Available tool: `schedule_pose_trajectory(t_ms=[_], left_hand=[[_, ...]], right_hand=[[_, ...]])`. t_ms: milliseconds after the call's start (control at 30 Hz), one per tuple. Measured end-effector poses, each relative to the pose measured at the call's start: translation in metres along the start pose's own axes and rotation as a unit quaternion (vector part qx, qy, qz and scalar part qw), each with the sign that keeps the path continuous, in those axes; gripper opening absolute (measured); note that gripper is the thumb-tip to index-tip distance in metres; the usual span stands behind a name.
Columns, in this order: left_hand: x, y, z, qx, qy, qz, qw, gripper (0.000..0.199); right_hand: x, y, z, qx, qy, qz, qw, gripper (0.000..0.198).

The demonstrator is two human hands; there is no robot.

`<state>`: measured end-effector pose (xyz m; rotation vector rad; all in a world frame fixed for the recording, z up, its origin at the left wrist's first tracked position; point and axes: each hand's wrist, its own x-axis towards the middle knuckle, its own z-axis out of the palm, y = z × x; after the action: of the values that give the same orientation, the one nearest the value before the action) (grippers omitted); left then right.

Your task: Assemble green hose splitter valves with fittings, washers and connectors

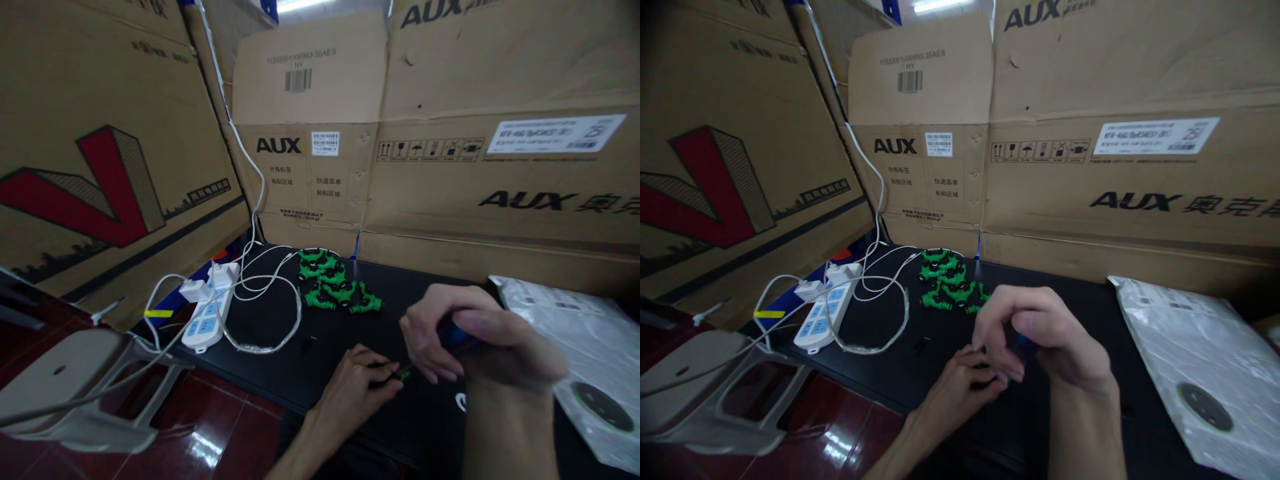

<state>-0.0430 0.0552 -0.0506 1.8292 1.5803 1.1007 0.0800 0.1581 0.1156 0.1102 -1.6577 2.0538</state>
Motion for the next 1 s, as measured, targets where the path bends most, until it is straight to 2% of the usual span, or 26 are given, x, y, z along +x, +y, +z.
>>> schedule_pose_trajectory(t_ms=[67, 100, 167, 233, 300, 367, 400, 433, 467, 533, 567, 600, 633, 667, 733, 833, 933, 1000], left_hand=[[-0.001, 0.002, -0.002, 0.012, -0.014, -0.006, 1.0, 0.026], [-0.001, 0.002, -0.003, 0.018, -0.018, -0.01, 1.0, 0.027], [-0.002, 0.003, -0.003, 0.024, -0.022, -0.012, 0.999, 0.029], [-0.003, 0.003, -0.002, 0.024, -0.023, -0.011, 0.999, 0.028], [-0.003, 0.002, 0.0, 0.022, -0.021, -0.01, 0.999, 0.027], [-0.003, -0.001, 0.001, 0.022, -0.019, -0.01, 1.0, 0.025], [-0.003, -0.002, 0.002, 0.023, -0.016, -0.008, 1.0, 0.025], [-0.003, -0.004, 0.004, 0.025, -0.012, -0.005, 1.0, 0.026], [-0.003, -0.005, 0.005, 0.028, -0.005, -0.001, 1.0, 0.027], [-0.003, -0.008, 0.009, 0.035, 0.01, 0.005, 0.999, 0.031], [-0.003, -0.008, 0.011, 0.037, 0.016, 0.008, 0.999, 0.033], [-0.003, -0.008, 0.013, 0.039, 0.02, 0.01, 0.999, 0.034], [-0.004, -0.008, 0.014, 0.042, 0.024, 0.011, 0.999, 0.034], [-0.004, -0.008, 0.015, 0.045, 0.029, 0.012, 0.999, 0.034], [-0.005, -0.006, 0.017, 0.053, 0.042, 0.013, 0.998, 0.031], [-0.007, -0.001, 0.018, 0.069, 0.059, 0.01, 0.996, 0.028], [-0.007, 0.006, 0.016, 0.087, 0.058, -0.003, 0.995, 0.027], [-0.006, 0.01, 0.015, 0.095, 0.052, -0.01, 0.994, 0.027]], right_hand=[[0.0, 0.002, -0.01, 0.078, -0.102, -0.012, 0.992, 0.035], [0.002, 0.005, -0.014, 0.106, -0.126, -0.032, 0.986, 0.037], [0.005, 0.011, -0.018, 0.127, -0.13, -0.066, 0.981, 0.037], [0.007, 0.014, -0.017, 0.12, -0.083, -0.078, 0.986, 0.034], [0.008, 0.015, -0.01, 0.091, -0.002, -0.079, 0.993, 0.031], [0.009, 0.017, 0.002, 0.029, 0.108, -0.092, 0.989, 0.029], [0.01, 0.019, 0.01, -0.02, 0.178, -0.106, 0.978, 0.028], [0.011, 0.022, 0.017, -0.082, 0.26, -0.125, 0.954, 0.026], [0.013, 0.025, 0.025, -0.152, 0.352, -0.148, 0.911, 0.025], [0.017, 0.032, 0.038, -0.285, 0.525, -0.191, 0.779, 0.024], [0.019, 0.034, 0.043, -0.331, 0.581, -0.203, 0.715, 0.023], [0.021, 0.036, 0.047, -0.361, 0.613, -0.207, 0.671, 0.023], [0.022, 0.036, 0.049, -0.377, 0.628, -0.208, 0.649, 0.023], [0.023, 0.035, 0.05, -0.382, 0.628, -0.204, 0.646, 0.022], [0.023, 0.032, 0.048, -0.368, 0.617, -0.189, 0.669, 0.021], [0.019, 0.027, 0.04, -0.3, 0.583, -0.169, 0.735, 0.021], [0.016, 0.027, 0.033, -0.236, 0.512, -0.144, 0.813, 0.027], [0.016, 0.026, 0.033, -0.205, 0.472, -0.134, 0.847, 0.031]])
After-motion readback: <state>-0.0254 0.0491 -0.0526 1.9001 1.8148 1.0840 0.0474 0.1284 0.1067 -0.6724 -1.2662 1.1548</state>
